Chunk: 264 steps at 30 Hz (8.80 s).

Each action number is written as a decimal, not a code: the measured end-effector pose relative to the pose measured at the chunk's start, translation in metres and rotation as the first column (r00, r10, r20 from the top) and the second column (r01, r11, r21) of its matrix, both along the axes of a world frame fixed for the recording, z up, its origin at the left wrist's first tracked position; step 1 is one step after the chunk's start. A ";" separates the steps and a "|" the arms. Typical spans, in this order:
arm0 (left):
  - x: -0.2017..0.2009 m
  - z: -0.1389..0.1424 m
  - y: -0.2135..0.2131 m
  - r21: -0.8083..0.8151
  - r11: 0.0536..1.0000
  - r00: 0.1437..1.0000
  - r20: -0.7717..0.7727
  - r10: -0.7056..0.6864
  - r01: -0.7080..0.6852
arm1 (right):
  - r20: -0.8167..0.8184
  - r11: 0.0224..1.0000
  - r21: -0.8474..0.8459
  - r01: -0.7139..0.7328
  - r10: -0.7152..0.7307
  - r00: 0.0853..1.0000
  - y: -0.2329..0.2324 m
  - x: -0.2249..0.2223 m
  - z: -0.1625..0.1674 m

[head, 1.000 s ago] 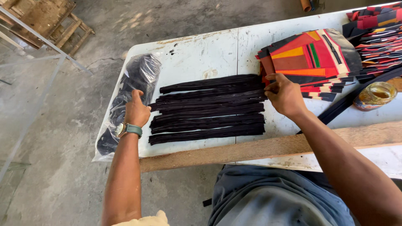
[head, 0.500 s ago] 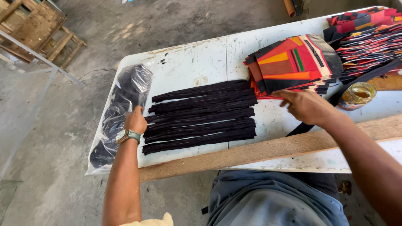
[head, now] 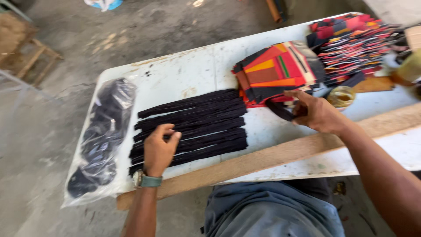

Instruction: The person repeatedly applies a dark adhesive from a small jar onto long black leather straps using a finger. Each coated strap is then placed onto a growing stack on the table. The person works one strap at a time, smoothing the glue along the length of each strap before stacking it.

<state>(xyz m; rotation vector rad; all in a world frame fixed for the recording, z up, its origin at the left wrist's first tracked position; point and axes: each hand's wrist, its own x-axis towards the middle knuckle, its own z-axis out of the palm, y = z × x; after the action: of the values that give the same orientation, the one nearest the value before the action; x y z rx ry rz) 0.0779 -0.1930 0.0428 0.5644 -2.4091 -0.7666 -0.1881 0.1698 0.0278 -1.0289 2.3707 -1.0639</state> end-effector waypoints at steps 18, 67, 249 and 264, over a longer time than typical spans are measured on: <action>-0.146 0.070 0.243 0.427 0.304 0.440 -0.268 -0.857 0.852 | 0.026 0.757 -0.645 0.107 -0.118 0.993 0.112 0.060 0.132; -0.086 -0.080 0.163 0.649 0.750 0.772 0.407 -0.488 0.132 | -0.542 0.823 0.411 0.392 -0.125 0.831 0.100 -0.051 0.006; -0.061 -0.044 0.163 0.612 0.692 0.828 0.105 -0.551 0.383 | -0.841 0.823 0.145 0.550 -0.190 0.506 0.103 0.033 0.021; -0.060 -0.039 0.168 0.600 0.732 0.855 0.147 -0.498 0.323 | -0.649 0.898 0.174 0.405 -0.205 0.732 0.099 0.030 0.042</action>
<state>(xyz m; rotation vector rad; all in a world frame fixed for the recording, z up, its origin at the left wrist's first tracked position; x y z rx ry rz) 0.0183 -0.0249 0.0042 0.3612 -2.6139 -1.7388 -0.1579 0.2691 0.0702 -0.9875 3.2072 -0.4298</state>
